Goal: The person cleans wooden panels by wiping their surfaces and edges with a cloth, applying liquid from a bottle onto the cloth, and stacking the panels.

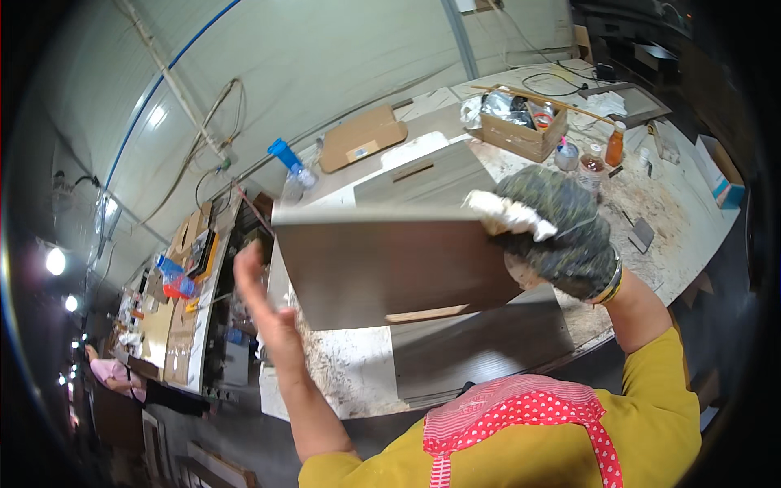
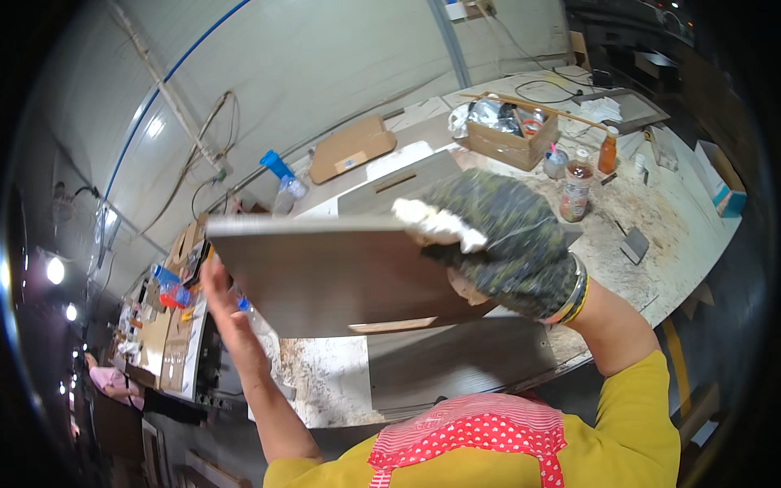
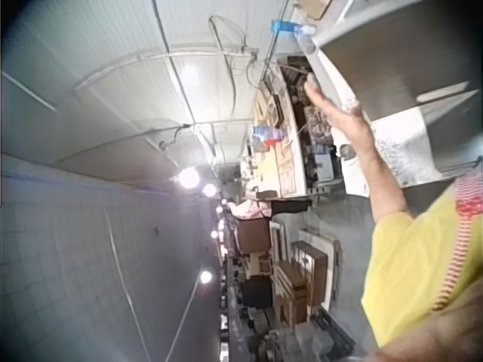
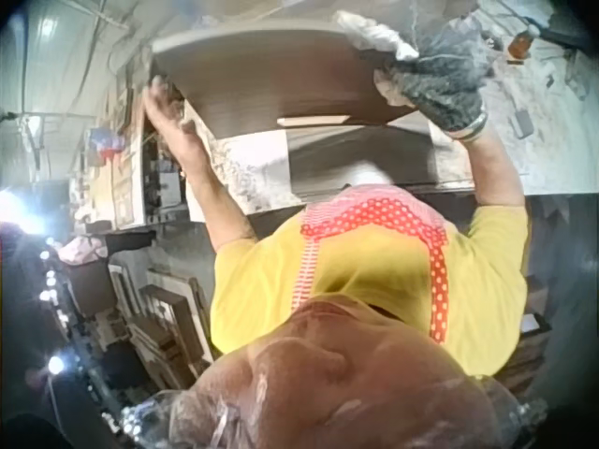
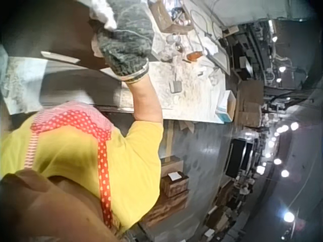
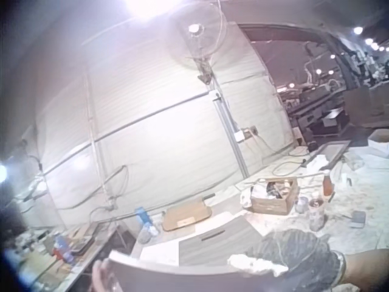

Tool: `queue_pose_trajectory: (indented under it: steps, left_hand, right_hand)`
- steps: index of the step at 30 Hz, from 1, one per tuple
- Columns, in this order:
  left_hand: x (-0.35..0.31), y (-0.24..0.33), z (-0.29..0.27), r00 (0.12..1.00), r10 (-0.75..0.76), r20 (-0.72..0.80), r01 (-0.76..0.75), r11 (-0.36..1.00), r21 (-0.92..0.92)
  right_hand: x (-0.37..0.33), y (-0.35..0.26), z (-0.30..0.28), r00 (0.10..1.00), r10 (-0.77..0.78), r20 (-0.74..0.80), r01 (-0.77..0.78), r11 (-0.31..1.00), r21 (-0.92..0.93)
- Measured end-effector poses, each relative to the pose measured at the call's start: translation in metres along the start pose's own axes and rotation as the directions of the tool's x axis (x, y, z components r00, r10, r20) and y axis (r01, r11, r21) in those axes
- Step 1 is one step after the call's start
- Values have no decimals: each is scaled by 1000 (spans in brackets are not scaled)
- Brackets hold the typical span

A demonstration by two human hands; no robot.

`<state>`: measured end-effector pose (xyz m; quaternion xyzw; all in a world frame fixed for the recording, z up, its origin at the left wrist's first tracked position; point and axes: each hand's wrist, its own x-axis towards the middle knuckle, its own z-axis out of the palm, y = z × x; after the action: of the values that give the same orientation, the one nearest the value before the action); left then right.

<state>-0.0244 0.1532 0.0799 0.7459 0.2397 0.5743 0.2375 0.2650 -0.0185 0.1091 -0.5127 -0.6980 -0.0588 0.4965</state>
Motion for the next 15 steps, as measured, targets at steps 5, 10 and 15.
queue_pose_trajectory:
  steps: [5,10,15]
  left_hand:
    - [-26,-3,10,980,-140,140,183,910,-373]
    - [-40,-23,17,976,-173,131,215,852,-476]
    - [-56,-50,24,914,-404,30,353,757,-550]
  right_hand:
    - [4,-7,24,973,-45,226,133,911,-391]
    - [44,-50,69,879,-253,403,416,820,-393]
    - [77,-68,110,800,-173,574,363,902,-235]
